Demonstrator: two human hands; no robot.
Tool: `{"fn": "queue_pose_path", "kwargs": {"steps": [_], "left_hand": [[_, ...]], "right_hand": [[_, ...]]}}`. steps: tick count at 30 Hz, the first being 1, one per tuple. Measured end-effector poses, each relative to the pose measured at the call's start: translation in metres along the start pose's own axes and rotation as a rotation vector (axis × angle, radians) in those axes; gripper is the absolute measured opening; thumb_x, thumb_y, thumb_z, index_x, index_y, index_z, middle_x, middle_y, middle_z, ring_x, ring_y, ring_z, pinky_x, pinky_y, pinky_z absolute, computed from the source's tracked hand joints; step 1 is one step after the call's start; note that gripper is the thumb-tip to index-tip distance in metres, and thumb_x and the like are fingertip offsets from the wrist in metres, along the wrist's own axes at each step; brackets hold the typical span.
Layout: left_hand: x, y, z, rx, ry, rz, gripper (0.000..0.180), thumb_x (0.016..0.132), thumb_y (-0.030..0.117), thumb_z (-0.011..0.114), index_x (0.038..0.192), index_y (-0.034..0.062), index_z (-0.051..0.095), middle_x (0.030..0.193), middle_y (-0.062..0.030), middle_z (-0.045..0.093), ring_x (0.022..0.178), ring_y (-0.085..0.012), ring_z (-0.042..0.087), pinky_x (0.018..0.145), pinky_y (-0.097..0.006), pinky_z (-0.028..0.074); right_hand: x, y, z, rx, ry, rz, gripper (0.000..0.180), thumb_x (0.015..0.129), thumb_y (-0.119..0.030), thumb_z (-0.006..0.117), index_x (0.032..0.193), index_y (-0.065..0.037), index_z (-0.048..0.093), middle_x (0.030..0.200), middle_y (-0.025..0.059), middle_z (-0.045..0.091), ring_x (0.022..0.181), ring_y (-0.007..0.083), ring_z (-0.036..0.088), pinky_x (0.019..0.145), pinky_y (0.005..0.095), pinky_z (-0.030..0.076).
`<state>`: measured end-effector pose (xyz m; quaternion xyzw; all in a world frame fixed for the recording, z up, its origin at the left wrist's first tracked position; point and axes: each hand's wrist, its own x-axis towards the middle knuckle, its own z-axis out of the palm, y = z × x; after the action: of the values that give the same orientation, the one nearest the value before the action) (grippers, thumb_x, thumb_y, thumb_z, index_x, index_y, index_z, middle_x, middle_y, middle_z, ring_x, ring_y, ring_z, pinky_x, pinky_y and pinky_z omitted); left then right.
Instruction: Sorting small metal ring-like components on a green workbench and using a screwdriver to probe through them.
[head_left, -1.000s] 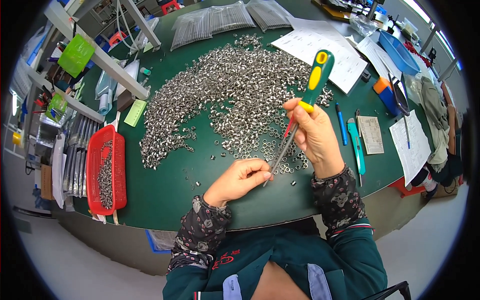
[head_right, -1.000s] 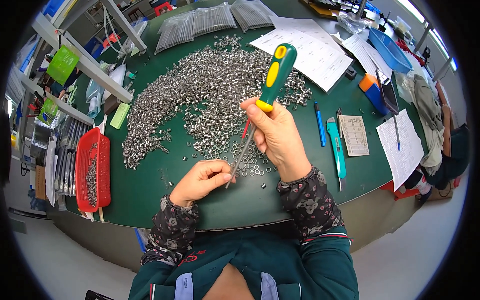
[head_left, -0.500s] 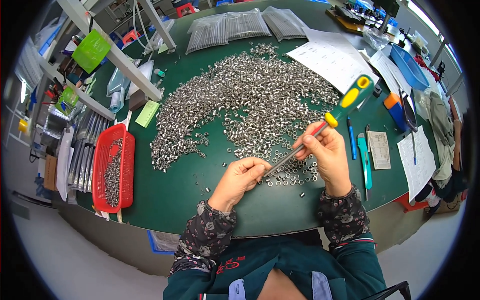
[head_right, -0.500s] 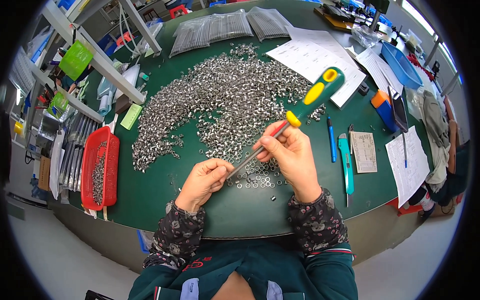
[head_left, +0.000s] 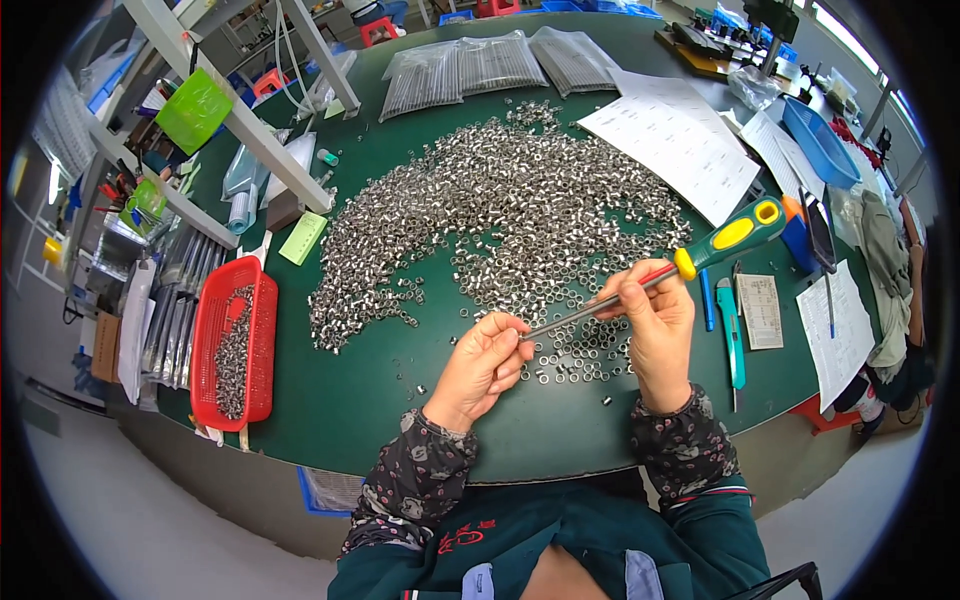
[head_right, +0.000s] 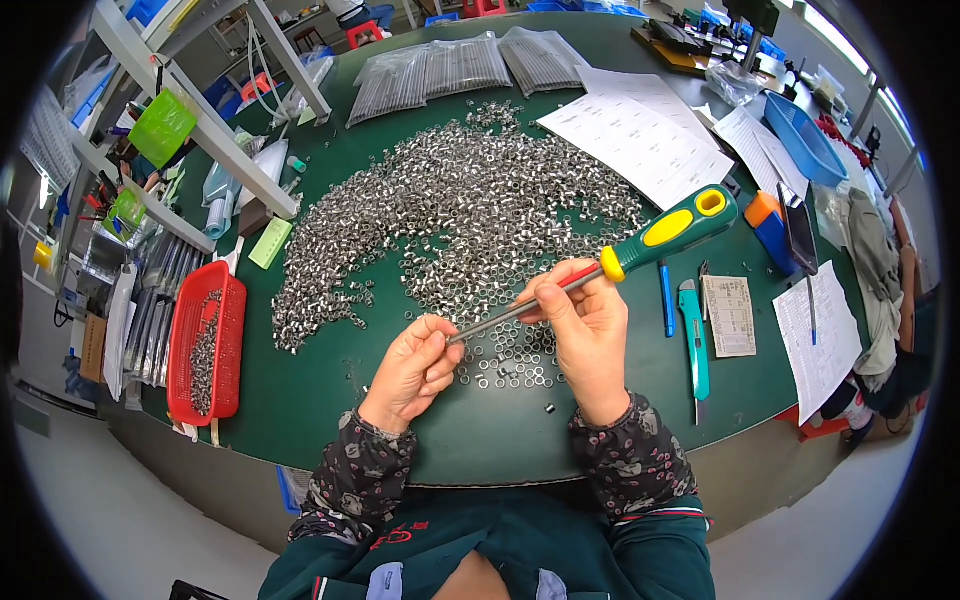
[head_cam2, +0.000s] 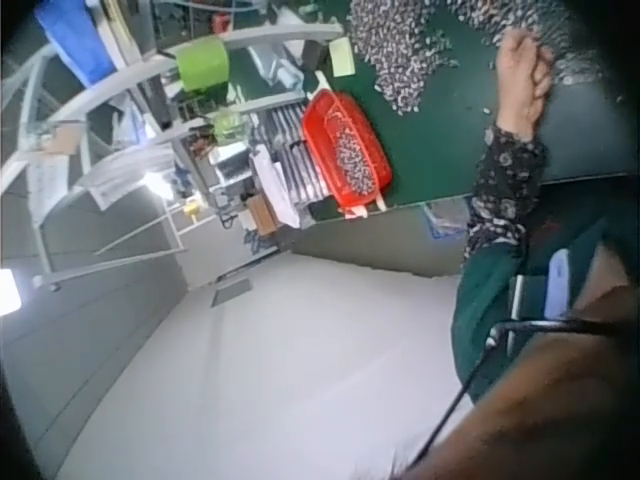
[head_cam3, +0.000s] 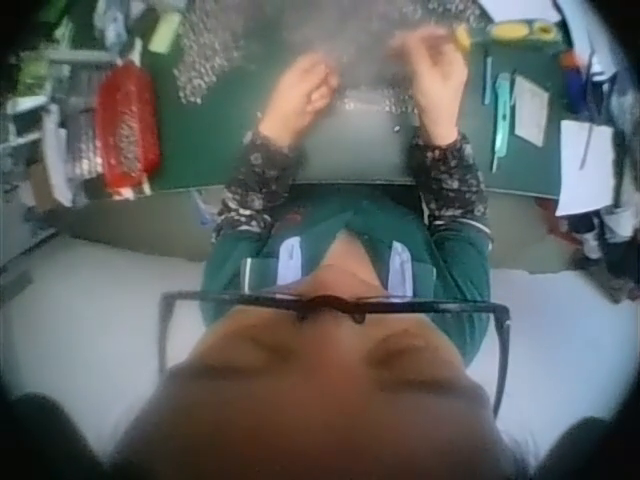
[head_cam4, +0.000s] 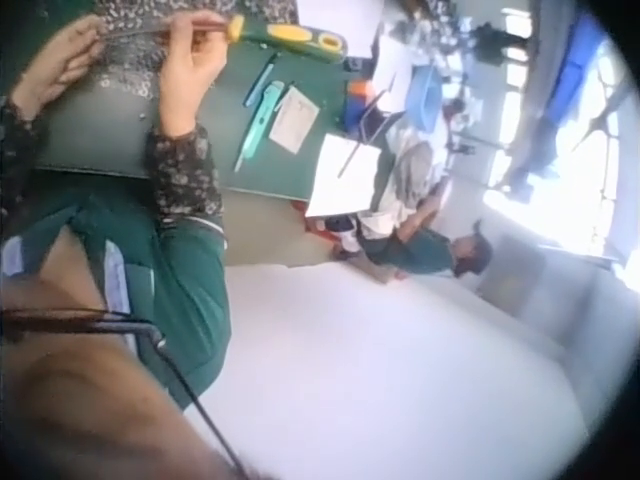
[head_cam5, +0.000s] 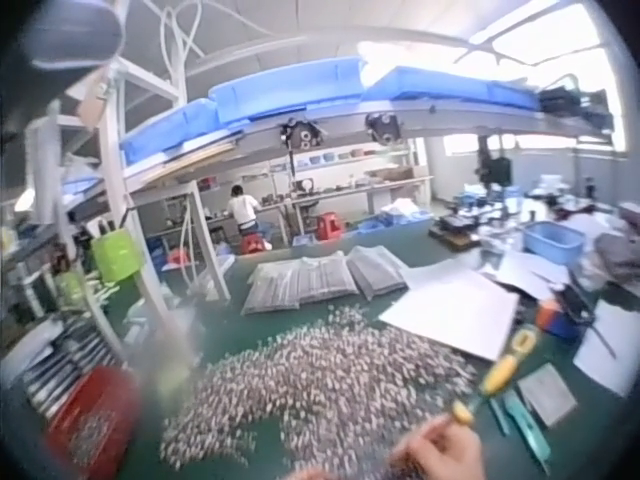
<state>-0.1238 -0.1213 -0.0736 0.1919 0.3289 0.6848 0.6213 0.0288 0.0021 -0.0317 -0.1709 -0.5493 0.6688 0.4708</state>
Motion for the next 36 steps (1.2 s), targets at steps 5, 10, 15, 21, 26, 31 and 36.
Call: {"fn": "queue_pose_path", "kwargs": {"steps": [5,10,15,21,26,31,36], "left_hand": [[0.000,0.000,0.002,-0.005,0.011,0.025,0.013,0.091,0.014,0.049,0.100,0.0052,0.051,0.079,-0.0071,0.058,0.050,-0.0017,0.037,0.039,-0.013,0.029],[0.000,-0.002,0.004,0.038,-0.005,0.067,0.014,0.090,0.013,0.050,0.102,0.0049,0.051,0.082,-0.0093,0.059,0.051,-0.0017,0.038,0.040,-0.013,0.030],[0.000,-0.003,0.002,0.085,-0.012,0.089,0.014,0.089,0.014,0.052,0.099,0.0048,0.051,0.085,-0.0107,0.061,0.052,-0.0032,0.039,0.040,-0.014,0.031],[0.000,-0.003,0.006,0.119,0.037,0.113,0.014,0.089,0.012,0.053,0.100,0.0034,0.053,0.084,-0.0102,0.062,0.053,-0.0017,0.041,0.042,-0.013,0.032],[0.002,-0.006,0.003,0.236,0.092,0.194,0.014,0.087,0.013,0.056,0.097,0.0035,0.053,0.084,-0.0091,0.063,0.065,-0.0074,0.053,0.056,-0.020,0.043],[0.002,-0.008,0.003,0.190,0.083,0.209,0.014,0.086,0.011,0.056,0.096,0.0028,0.053,0.084,-0.0094,0.063,0.068,-0.0097,0.055,0.064,-0.022,0.045],[0.001,-0.008,0.005,0.239,0.098,0.253,0.013,0.085,0.009,0.057,0.095,0.0021,0.053,0.085,-0.0096,0.062,0.072,-0.0112,0.057,0.066,-0.022,0.045]], "right_hand": [[-0.003,0.000,0.003,0.012,0.000,-0.020,0.011,0.087,-0.011,0.055,0.089,-0.002,0.049,0.081,0.0084,0.060,0.072,0.0121,0.059,0.065,0.0237,0.051],[-0.004,0.000,0.004,-0.005,0.007,-0.026,0.010,0.087,-0.010,0.055,0.089,-0.001,0.050,0.081,0.0082,0.059,0.073,0.0126,0.059,0.065,0.0244,0.050],[-0.007,0.002,0.008,0.018,-0.035,-0.011,0.009,0.087,-0.008,0.055,0.088,-0.001,0.051,0.082,0.0088,0.060,0.073,0.0124,0.059,0.065,0.0237,0.049],[-0.011,0.000,0.007,-0.018,-0.078,-0.065,0.007,0.086,-0.004,0.055,0.088,0.000,0.050,0.083,0.0097,0.060,0.075,0.0128,0.058,0.067,0.0236,0.047],[-0.012,0.001,0.011,-0.002,-0.064,-0.075,0.007,0.085,-0.003,0.055,0.088,0.000,0.050,0.083,0.0100,0.059,0.075,0.0127,0.057,0.067,0.0238,0.047],[-0.014,-0.001,0.012,0.021,-0.006,-0.031,0.006,0.085,-0.001,0.055,0.088,0.000,0.050,0.082,0.0102,0.059,0.075,0.0130,0.057,0.068,0.0244,0.047],[-0.018,0.005,0.013,-0.067,-0.072,-0.197,0.007,0.084,0.001,0.055,0.088,0.001,0.050,0.082,0.0107,0.059,0.075,0.0135,0.057,0.067,0.0255,0.047]]}}
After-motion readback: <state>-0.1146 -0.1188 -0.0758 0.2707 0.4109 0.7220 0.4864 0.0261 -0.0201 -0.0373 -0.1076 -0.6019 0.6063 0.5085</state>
